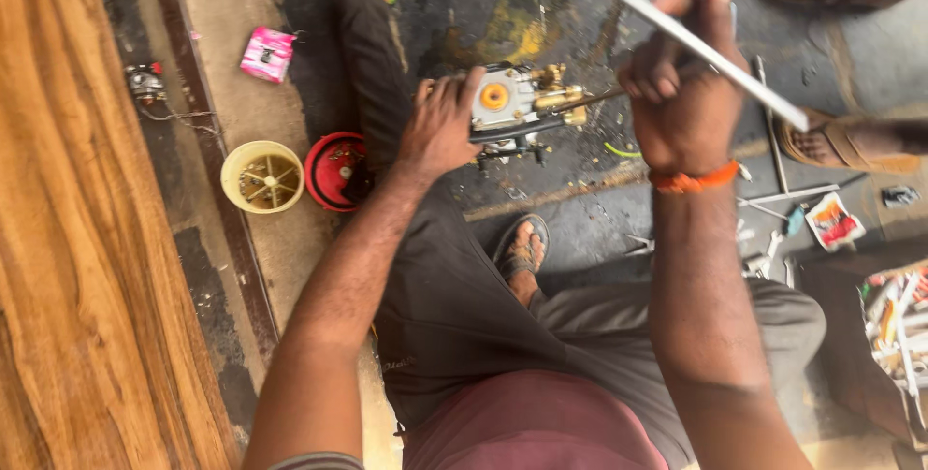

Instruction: The person sits on the floor and uses a wrench to tighten bolts on a small mechanical device, likely a pump or motor. They adjust the device's position and continue tightening various components with the wrench.

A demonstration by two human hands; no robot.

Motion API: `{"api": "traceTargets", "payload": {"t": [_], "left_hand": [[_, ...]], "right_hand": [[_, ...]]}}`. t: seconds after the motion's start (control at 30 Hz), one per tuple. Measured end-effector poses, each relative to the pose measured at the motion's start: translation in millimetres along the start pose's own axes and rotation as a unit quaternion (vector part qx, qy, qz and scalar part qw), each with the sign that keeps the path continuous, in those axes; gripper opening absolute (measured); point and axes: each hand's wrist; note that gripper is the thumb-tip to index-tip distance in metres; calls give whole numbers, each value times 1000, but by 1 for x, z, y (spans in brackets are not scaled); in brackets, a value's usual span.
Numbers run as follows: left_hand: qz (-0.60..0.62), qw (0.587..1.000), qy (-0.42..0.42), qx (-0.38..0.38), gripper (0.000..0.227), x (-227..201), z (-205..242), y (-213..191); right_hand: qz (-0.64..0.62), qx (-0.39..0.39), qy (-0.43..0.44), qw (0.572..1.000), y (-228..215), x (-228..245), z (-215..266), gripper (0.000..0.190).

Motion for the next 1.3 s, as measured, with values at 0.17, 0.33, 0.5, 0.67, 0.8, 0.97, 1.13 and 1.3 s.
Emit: {"api": "traceTargets", "payload": {"t": [0.17,0.33,0.5,0.67,0.8,0.97,1.13,1.3], "left_hand": [[-61,998,5,31,123,-7,21,-8],[-9,1000,20,1,123,-11,25,-6],[-41,998,3,40,133,-13,23,-7],[-27,996,-34,82,140,-23,21,-14],[-15,997,-72,8,136,-44,37,-19],[11,989,-124,-77,108,-78,83,-40],[58,978,-166,-113,68,-92,125,-76],[154,943,-243,-168,43,-95,149,-84]], "right_hand": [[12,-99,43,994,-95,-6,31,52],[141,-271,127,944,-216,-89,73,55],[500,-284,174,799,-279,-177,107,68],[717,-192,72,666,-257,-201,113,47],[560,-95,-25,822,-195,-210,99,43],[540,-83,-72,835,-124,-242,62,37],[533,-140,-64,832,-104,-275,46,26],[569,-166,-12,805,-109,-261,51,18]]}}
Point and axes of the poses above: each hand's wrist, its own z-axis away from the middle knuckle, its own y-axis out of the palm, x = y × z, and after that the axes turned 11 degrees about -x, right-handed
